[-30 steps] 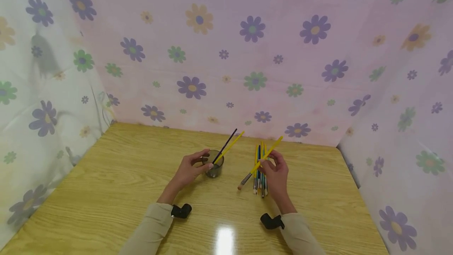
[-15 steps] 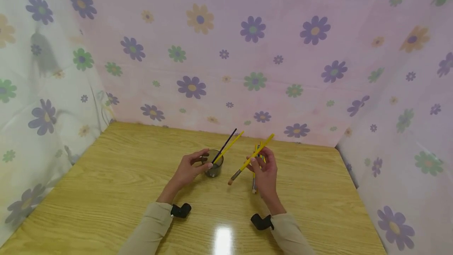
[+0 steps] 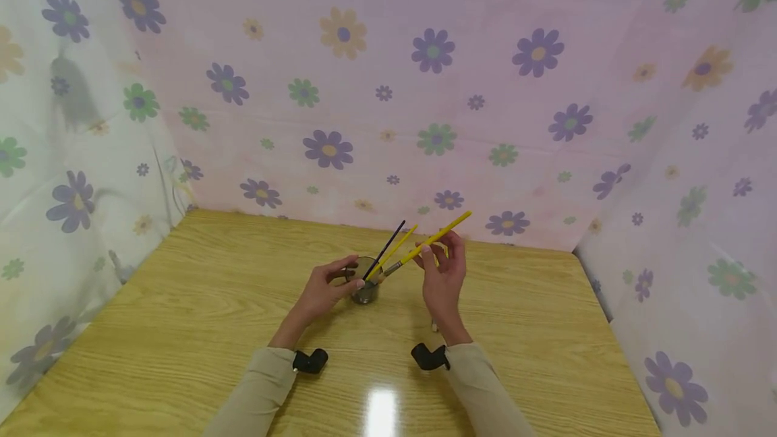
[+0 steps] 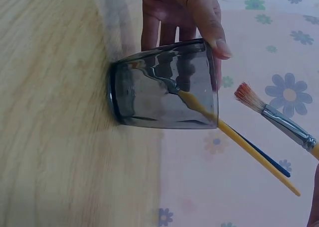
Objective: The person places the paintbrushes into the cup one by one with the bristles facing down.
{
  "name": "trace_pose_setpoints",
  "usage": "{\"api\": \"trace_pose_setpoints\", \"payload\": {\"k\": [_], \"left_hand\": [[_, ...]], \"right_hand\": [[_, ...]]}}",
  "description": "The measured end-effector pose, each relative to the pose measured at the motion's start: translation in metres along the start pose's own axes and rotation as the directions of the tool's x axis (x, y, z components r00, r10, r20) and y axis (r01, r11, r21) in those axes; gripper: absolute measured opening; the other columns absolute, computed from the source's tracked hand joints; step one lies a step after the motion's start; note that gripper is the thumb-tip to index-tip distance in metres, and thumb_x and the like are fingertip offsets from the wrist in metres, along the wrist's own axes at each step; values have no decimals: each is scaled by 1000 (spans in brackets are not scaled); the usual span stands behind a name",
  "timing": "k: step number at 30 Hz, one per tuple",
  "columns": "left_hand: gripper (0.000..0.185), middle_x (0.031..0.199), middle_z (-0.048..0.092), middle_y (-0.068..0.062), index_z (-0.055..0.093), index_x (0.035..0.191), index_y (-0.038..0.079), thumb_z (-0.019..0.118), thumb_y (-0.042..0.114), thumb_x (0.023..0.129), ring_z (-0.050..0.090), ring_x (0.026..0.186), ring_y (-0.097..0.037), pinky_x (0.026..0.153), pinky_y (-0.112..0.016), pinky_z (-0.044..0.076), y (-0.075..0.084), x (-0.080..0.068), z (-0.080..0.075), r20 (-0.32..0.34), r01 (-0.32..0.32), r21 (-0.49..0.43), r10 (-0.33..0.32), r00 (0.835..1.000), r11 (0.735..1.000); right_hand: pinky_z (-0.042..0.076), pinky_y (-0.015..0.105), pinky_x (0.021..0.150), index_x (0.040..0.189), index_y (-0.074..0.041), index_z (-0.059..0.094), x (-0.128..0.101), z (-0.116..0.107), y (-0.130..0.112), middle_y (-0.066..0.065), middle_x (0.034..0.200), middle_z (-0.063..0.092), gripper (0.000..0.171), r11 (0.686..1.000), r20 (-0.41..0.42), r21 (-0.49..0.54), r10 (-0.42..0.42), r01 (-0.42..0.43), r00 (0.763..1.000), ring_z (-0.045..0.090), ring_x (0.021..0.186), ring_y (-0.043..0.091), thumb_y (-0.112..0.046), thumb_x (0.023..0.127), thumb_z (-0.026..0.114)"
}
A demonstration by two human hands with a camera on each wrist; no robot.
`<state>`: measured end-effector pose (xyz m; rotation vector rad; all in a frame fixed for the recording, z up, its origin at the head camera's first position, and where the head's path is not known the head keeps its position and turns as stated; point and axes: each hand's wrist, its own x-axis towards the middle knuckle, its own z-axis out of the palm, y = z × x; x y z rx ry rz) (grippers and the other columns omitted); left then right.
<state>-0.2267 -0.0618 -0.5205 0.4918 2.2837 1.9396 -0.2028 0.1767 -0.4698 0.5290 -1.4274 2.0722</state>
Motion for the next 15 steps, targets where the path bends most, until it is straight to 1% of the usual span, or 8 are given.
{"api": "trace_pose_setpoints", "payload": {"k": [2, 5, 8, 12, 15], "left_hand": [[60, 143, 56, -21, 54, 148, 7, 77, 15, 93, 57, 126, -43, 92, -45, 59, -1, 1, 1, 2, -5, 5, 5, 1000, 1000], [61, 144, 55, -21, 53, 149, 6, 76, 15, 93, 57, 126, -43, 92, -45, 59, -2, 2, 1, 6, -7, 12, 7, 1000, 1000], [61, 143, 56, -21, 54, 149, 7, 77, 16, 93, 57, 126, -43, 92, -44, 59, -3, 2, 1, 2, 4, 18, -4, 1000, 1000], [61, 144, 56, -19, 55, 148, 10, 78, 16, 92, 56, 127, -41, 93, -45, 59, -2, 1, 0, -8, 24, 12, -24, 1000, 1000], [60, 143, 57, -20, 55, 147, 8, 77, 16, 93, 58, 125, -41, 91, -45, 59, -1, 1, 0, -9, 7, 12, -6, 1000, 1000]], "right_hand": [[62, 30, 84, 127, -4, 52, 3, 4, 3, 8, 114, 55, 31, 1000, -12, 17, -8, 8, 1000, 69, 100, 18, 13, 101, 50], [62, 29, 83, 126, -3, 52, 4, 7, 10, 10, 114, 55, 31, 1000, -28, -1, -14, 14, 1000, 68, 100, 19, 13, 100, 52], [62, 29, 82, 126, 4, 49, 0, 9, 18, 11, 115, 55, 28, 999, -45, -42, 16, -18, 999, 68, 100, 22, 12, 100, 54], [62, 29, 81, 127, 12, 44, -5, 13, 26, 17, 115, 53, 31, 993, -59, -99, 61, -66, 996, 68, 100, 25, 8, 100, 57], [62, 30, 81, 128, 15, 43, -6, 14, 31, 25, 115, 51, 33, 990, -70, -114, 78, -85, 995, 68, 98, 23, 8, 99, 58]]}}
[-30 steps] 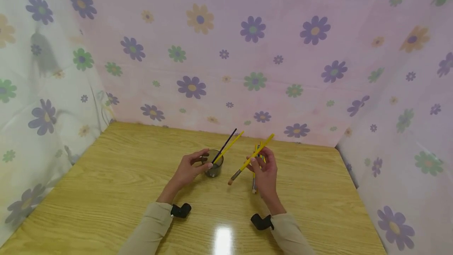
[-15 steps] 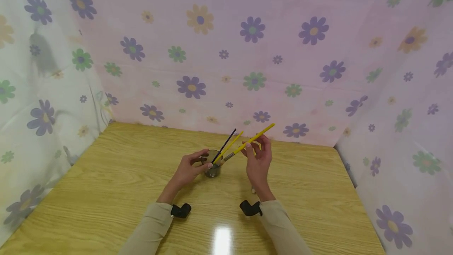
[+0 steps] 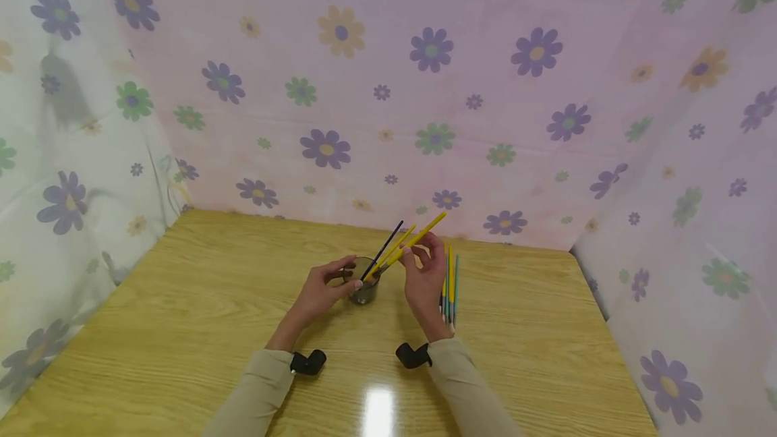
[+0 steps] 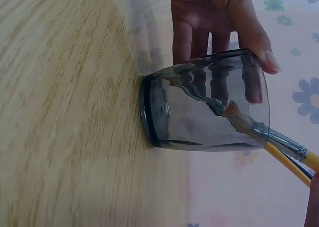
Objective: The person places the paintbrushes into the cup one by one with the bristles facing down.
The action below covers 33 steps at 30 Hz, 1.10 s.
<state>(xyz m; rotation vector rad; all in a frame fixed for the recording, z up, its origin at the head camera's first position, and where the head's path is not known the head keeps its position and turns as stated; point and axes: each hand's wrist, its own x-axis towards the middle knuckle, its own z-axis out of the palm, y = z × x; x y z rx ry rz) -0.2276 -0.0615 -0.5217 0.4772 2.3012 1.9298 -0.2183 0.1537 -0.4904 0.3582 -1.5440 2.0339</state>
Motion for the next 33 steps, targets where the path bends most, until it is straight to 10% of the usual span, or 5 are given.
{"api": "trace_pose_setpoints", "payload": {"k": [33], "left_hand": [[56, 138, 59, -24, 58, 144, 5, 78, 12, 92, 55, 129, -37, 105, -53, 50, 1, 1, 2, -13, -49, -3, 49, 999, 999]], "right_hand": [[61, 26, 82, 132, 15, 55, -7, 20, 30, 33, 119, 57, 38, 973, 11, -163, 165, -161, 986, 69, 97, 22, 10, 95, 64]]}}
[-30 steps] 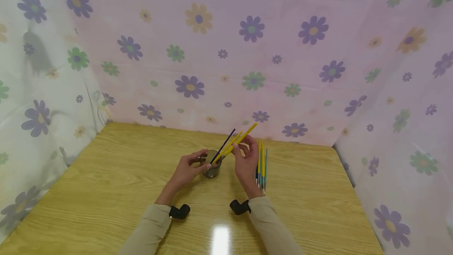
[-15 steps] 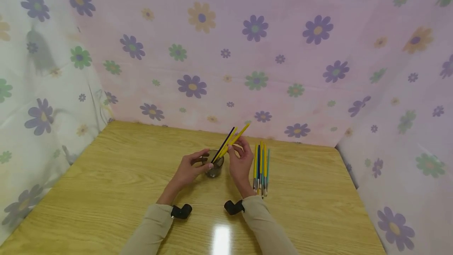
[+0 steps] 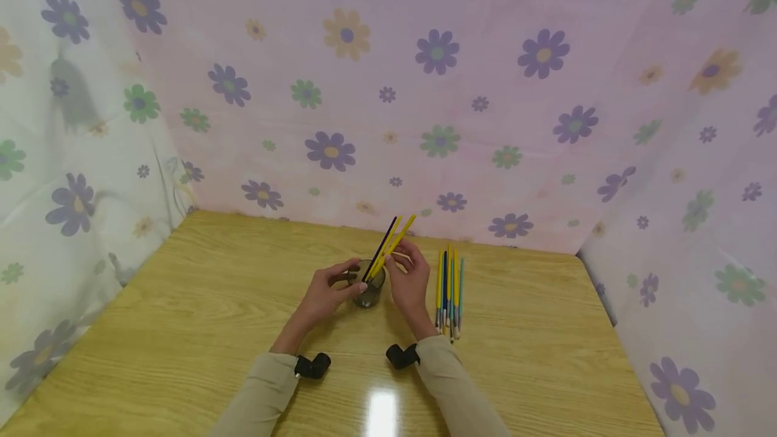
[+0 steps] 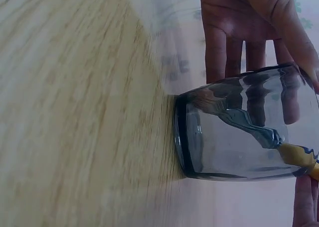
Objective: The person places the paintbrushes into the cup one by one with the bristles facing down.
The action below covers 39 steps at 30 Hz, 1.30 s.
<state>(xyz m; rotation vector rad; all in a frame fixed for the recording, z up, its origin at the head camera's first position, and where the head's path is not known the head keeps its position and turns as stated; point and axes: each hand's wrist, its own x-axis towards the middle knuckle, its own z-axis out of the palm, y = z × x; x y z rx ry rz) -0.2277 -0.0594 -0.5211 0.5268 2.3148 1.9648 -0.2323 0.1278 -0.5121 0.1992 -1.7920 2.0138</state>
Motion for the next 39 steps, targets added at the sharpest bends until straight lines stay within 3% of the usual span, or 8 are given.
{"api": "trace_pose_setpoints", "payload": {"k": [9, 17, 25, 30, 36, 39], "left_hand": [[57, 136, 59, -26, 56, 145, 2, 77, 10, 93, 57, 124, -42, 104, -54, 51, -1, -2, 3, -5, -2, -15, 2, 1000, 1000], [56, 137, 59, -26, 56, 145, 1, 76, 8, 93, 56, 126, -41, 103, -54, 52, 1, -4, 2, -14, -8, -12, 8, 1000, 1000], [56, 136, 59, -25, 56, 145, 1, 76, 9, 93, 57, 126, -42, 101, -53, 53, 2, -5, 0, -14, -10, 2, 10, 1000, 1000], [57, 137, 59, -24, 56, 146, 2, 76, 11, 93, 58, 125, -43, 99, -50, 55, 2, -5, 0, -14, 4, -3, -4, 1000, 1000], [59, 138, 59, -25, 54, 146, 2, 76, 16, 94, 59, 123, -44, 95, -46, 57, 1, -6, 0, -4, -22, 19, 22, 1000, 1000], [60, 138, 58, -26, 54, 147, 1, 76, 18, 94, 58, 122, -46, 94, -46, 58, -1, -5, 0, 5, -42, 26, 42, 999, 999]], "right_hand": [[60, 24, 86, 134, 10, 57, -3, 0, -6, 27, 122, 59, 38, 993, 16, -89, 78, -76, 997, 67, 107, 34, 5, 98, 64], [59, 22, 85, 134, 11, 57, -6, -4, -2, 29, 122, 60, 38, 994, 57, -86, 68, -63, 996, 65, 110, 44, 7, 96, 65], [59, 21, 83, 133, 3, 62, -11, -14, -2, 27, 121, 63, 38, 991, 51, -113, 78, -72, 996, 68, 105, 27, 4, 96, 67], [60, 23, 80, 132, 5, 61, -13, -22, -6, 33, 121, 61, 37, 991, 55, -120, 61, -54, 997, 69, 98, 16, 4, 96, 67], [62, 24, 76, 129, 5, 63, -18, -38, -13, 36, 120, 59, 35, 992, 42, -95, 86, -81, 995, 69, 89, 11, 8, 94, 67], [62, 25, 75, 128, 6, 63, -20, -49, -17, 30, 117, 63, 34, 990, 21, -112, 92, -89, 996, 70, 87, 12, 10, 94, 65]]}}
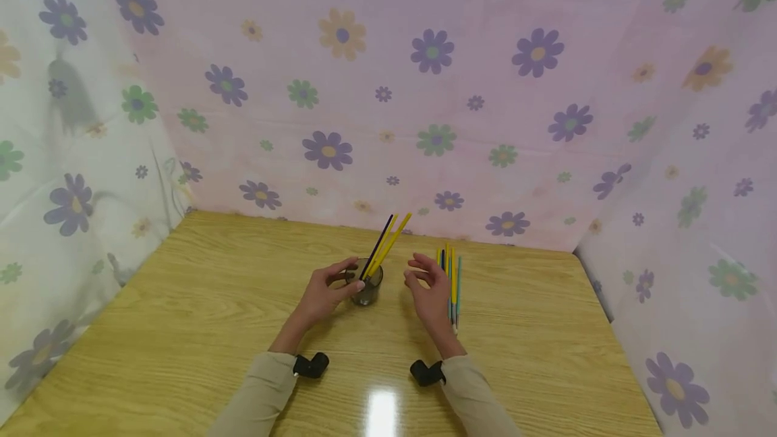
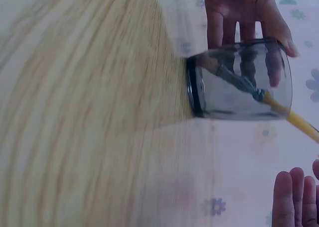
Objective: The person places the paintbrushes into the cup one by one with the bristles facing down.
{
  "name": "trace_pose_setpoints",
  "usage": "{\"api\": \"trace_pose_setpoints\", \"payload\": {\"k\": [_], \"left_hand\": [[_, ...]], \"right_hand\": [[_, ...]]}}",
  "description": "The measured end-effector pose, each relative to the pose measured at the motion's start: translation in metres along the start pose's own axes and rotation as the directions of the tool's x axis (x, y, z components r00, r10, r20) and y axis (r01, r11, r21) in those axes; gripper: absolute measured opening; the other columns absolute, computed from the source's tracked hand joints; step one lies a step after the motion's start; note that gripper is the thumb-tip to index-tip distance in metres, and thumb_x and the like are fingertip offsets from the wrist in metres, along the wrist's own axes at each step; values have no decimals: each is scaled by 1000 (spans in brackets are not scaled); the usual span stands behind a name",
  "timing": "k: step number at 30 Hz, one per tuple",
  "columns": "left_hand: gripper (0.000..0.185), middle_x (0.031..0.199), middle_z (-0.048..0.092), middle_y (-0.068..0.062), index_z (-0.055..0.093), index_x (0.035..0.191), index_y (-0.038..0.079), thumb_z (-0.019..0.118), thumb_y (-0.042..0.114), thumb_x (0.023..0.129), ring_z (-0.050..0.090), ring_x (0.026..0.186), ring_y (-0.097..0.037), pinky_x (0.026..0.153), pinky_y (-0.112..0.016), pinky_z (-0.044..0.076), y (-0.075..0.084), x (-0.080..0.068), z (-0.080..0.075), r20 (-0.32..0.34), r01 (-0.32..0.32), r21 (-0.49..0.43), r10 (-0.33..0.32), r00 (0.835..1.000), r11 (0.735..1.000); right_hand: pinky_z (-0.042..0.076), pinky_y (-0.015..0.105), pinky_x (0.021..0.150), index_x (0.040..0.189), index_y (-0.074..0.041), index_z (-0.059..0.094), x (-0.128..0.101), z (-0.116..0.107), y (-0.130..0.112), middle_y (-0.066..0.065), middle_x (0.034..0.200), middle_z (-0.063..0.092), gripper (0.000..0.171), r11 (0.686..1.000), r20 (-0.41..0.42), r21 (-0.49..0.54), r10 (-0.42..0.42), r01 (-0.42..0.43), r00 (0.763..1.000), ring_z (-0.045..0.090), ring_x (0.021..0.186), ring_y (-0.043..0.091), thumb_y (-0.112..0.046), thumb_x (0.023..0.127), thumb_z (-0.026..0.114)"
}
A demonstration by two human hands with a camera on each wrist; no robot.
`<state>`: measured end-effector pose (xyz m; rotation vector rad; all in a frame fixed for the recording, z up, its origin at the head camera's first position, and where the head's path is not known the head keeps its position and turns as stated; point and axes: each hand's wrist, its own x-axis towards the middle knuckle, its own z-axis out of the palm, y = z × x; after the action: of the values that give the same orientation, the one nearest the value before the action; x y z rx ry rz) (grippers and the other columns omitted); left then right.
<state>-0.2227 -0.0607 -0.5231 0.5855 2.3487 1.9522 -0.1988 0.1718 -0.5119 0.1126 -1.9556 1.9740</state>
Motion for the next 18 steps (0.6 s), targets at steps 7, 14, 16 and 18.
{"api": "trace_pose_setpoints", "payload": {"k": [7, 14, 16, 18], "left_hand": [[59, 140, 58, -24, 55, 147, 5, 76, 15, 93, 57, 124, -46, 95, -47, 58, 0, 1, -1, -6, 37, -16, -37, 999, 999], [58, 140, 57, -24, 55, 147, 5, 76, 14, 94, 58, 124, -44, 97, -48, 56, 0, 2, 1, -15, 36, -18, -37, 999, 999], [58, 140, 57, -25, 55, 147, 4, 76, 14, 94, 58, 124, -44, 98, -48, 56, 0, 2, 2, -14, 38, -20, -39, 999, 999], [58, 140, 57, -24, 55, 147, 5, 76, 14, 94, 58, 124, -43, 98, -49, 55, 0, 1, 2, -17, 41, -22, -42, 999, 999]], "right_hand": [[62, 26, 76, 128, 5, 64, -4, -25, 1, 4, 108, 69, 34, 998, -26, -8, 58, -58, 998, 71, 87, 13, 7, 95, 66], [62, 26, 75, 128, 8, 62, -8, -48, -1, 16, 112, 68, 33, 993, -67, -8, 114, -115, 991, 71, 86, 10, 4, 96, 66], [63, 27, 75, 129, 10, 61, -8, -53, -2, 15, 112, 69, 34, 991, -78, -2, 136, -137, 988, 72, 86, 10, 4, 96, 66], [63, 28, 76, 131, 10, 59, -8, -59, -3, 12, 111, 69, 36, 986, -84, -7, 163, -165, 983, 71, 85, 10, 4, 96, 66]]}}
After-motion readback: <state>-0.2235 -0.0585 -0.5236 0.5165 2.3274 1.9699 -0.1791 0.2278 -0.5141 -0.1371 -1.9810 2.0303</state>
